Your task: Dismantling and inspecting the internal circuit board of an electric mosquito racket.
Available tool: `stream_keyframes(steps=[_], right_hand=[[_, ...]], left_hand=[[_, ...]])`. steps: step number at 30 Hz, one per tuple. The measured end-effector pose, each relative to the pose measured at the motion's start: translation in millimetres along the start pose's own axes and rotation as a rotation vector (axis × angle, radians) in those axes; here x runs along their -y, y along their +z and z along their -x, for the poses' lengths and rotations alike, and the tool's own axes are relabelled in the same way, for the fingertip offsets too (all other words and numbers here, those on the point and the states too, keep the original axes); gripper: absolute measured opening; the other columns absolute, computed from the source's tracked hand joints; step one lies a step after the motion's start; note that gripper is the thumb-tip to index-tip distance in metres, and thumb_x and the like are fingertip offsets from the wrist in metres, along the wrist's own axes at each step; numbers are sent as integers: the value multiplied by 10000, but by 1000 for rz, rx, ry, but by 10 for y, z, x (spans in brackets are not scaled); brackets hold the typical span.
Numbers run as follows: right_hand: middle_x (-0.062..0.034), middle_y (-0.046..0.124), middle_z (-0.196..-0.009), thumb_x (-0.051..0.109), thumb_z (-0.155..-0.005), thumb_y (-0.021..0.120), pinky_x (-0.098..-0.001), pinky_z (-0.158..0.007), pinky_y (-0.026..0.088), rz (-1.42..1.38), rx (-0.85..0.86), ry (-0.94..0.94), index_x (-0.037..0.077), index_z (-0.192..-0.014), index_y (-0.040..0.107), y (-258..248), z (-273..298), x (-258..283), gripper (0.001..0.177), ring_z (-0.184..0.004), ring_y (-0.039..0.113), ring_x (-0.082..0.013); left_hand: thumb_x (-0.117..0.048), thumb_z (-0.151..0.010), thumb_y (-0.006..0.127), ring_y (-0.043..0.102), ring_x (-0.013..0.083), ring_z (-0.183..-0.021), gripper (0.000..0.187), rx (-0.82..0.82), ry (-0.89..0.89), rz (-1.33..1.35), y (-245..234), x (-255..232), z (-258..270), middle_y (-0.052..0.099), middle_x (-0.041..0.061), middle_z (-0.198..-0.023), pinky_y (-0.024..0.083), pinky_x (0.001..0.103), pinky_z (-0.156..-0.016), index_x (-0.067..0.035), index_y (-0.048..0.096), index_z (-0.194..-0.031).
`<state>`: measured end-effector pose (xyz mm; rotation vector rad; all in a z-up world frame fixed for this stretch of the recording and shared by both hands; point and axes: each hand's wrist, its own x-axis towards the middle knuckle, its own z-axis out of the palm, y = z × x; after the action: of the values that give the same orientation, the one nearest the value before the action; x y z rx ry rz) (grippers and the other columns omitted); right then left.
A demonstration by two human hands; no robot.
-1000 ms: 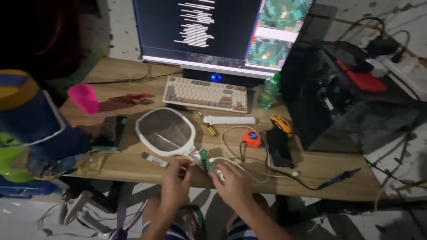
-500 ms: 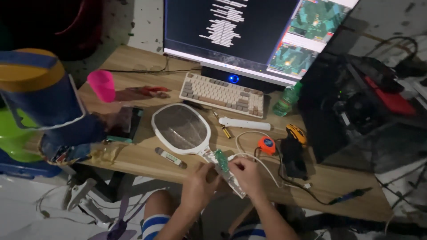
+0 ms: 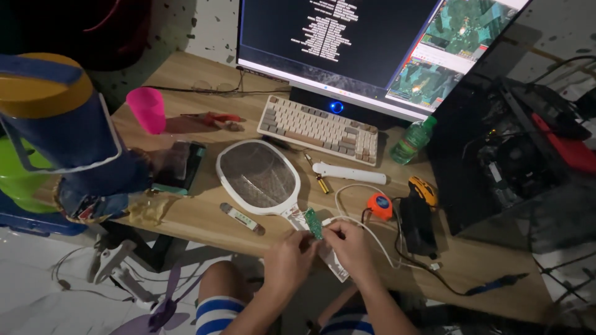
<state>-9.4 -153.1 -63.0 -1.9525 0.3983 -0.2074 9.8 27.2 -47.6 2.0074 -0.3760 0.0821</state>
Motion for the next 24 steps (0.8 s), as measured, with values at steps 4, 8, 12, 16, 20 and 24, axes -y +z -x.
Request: stream_keyframes(steps=[4,8,12,16,20,24], right_hand=[[-20,688,-691,112,-864,720,-255,-594,483,-38,21,-2,-27,-821,735,26,-8,28,146,-627,608,-84],[-31,704,-708,111,-863,721,-252,-608,503,-10,11,-27,-31,-834,743,39,27,126,147,-641,630,-86],[-35,712,-709,120,-853,729,-255,-609,505,61,-13,-16,-34,-849,757,33,43,241,156,-641,640,-91],[-59,716,-718,148,-862,728,-275,-608,500,97,6,33,-23,-871,769,1,17,172,177,-641,639,-116],[-75,771,-819,237,-837,745,-315,-673,551,349,-39,-38,37,-973,769,-7,263,686,243,-730,730,-175],[-70,778,-979,335,-854,729,-346,-761,586,684,-56,-66,112,-1103,739,-87,443,1132,334,-871,771,-223]], left_hand=[[-260,-817,788,703,377,-805,237,-2,14,1,-15,10,-11,730,148,-914,548,470,-692,-64,773,-951],[-251,-832,777,699,379,-825,223,16,10,19,-38,1,-13,731,151,-912,541,473,-705,-58,772,-941],[-244,-835,766,715,351,-837,221,62,-32,44,-115,-56,-24,737,137,-926,553,450,-726,-56,762,-951],[-212,-844,745,728,333,-847,205,97,-27,73,-136,1,-16,736,135,-945,564,436,-744,-51,752,-971],[-169,-856,727,719,355,-870,169,61,43,84,-119,65,-17,742,144,-963,559,446,-741,-45,757,-966],[-167,-856,715,724,350,-868,166,53,31,89,-107,68,-17,743,139,-967,564,441,-742,-51,757,-967]])
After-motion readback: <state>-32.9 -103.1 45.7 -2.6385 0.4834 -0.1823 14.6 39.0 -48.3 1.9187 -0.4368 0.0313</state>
